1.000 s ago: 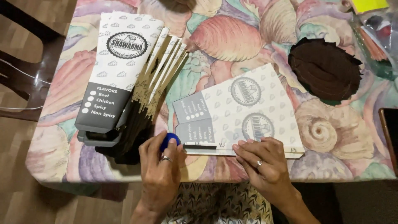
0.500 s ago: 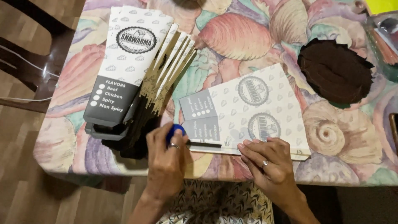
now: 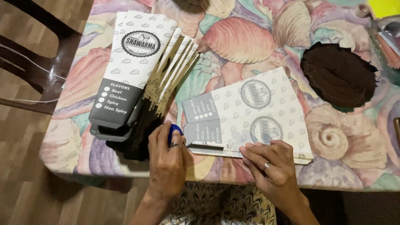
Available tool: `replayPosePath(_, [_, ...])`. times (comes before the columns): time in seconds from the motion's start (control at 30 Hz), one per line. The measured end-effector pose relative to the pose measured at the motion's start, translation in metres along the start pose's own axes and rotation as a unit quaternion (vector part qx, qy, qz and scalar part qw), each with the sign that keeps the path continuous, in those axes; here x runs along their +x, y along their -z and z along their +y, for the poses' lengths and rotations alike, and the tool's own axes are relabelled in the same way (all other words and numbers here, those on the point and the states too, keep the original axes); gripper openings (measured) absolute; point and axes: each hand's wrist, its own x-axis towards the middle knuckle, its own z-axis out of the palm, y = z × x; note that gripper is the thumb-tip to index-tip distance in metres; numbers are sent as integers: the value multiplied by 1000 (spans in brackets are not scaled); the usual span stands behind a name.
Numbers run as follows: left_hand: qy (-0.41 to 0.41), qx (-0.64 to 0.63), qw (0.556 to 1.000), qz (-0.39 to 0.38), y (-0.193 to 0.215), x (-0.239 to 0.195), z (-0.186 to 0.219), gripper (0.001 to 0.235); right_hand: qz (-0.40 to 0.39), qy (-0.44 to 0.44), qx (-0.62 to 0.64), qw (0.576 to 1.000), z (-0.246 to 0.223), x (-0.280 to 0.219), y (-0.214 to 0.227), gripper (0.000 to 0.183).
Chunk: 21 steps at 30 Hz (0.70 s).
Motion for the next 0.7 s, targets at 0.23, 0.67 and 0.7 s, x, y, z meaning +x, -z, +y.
replayPosePath(0.23, [-14, -25, 998, -57, -2, -15, -10, 69, -31, 39, -19, 999, 2, 14, 14, 32])
replayPosePath(0.67, [-350, 127, 863, -341, 17, 31, -16, 18, -39, 85, -52, 994, 5, 22, 16, 29])
replayPosePath(0.7, [-380, 148, 845, -346, 18, 34, -14, 25, -33, 92, -56, 994, 5, 23, 15, 25])
